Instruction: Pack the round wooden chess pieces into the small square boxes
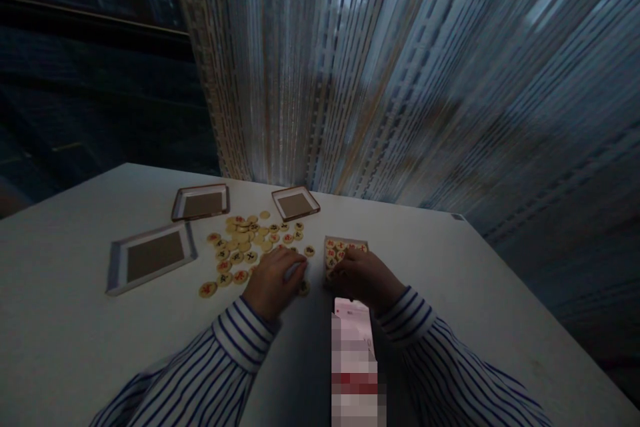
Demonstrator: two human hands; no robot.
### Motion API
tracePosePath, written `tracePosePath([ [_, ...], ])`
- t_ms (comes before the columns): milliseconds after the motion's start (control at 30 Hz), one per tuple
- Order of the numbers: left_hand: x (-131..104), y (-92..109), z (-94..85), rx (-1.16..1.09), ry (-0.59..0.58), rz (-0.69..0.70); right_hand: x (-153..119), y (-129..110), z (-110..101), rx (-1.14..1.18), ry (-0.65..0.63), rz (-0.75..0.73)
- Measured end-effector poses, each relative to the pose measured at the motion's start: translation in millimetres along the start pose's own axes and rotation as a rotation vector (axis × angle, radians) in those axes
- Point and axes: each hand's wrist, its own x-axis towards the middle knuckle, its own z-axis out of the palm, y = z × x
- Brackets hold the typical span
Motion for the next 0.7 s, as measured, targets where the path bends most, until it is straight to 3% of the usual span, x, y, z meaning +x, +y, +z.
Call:
tracePosePath([
  [267,-1,-1,0.0,0.004,0.017,0.001,-1,1,2,0.007,0.017,-0.038],
  [433,0,-2,-3.5,-0.03,0.043,-0.007,-3,0,-9,0.033,0.109,0.042],
  [567,1,-6,-13.3,-0.087,0.062,-0.077,-5,-1,-22,0.029,0.14,0.149],
  [700,-1,-9,-31.8,-0.128,0.075,-0.187,-4,-4,-31,0.028,0.1,0.165],
])
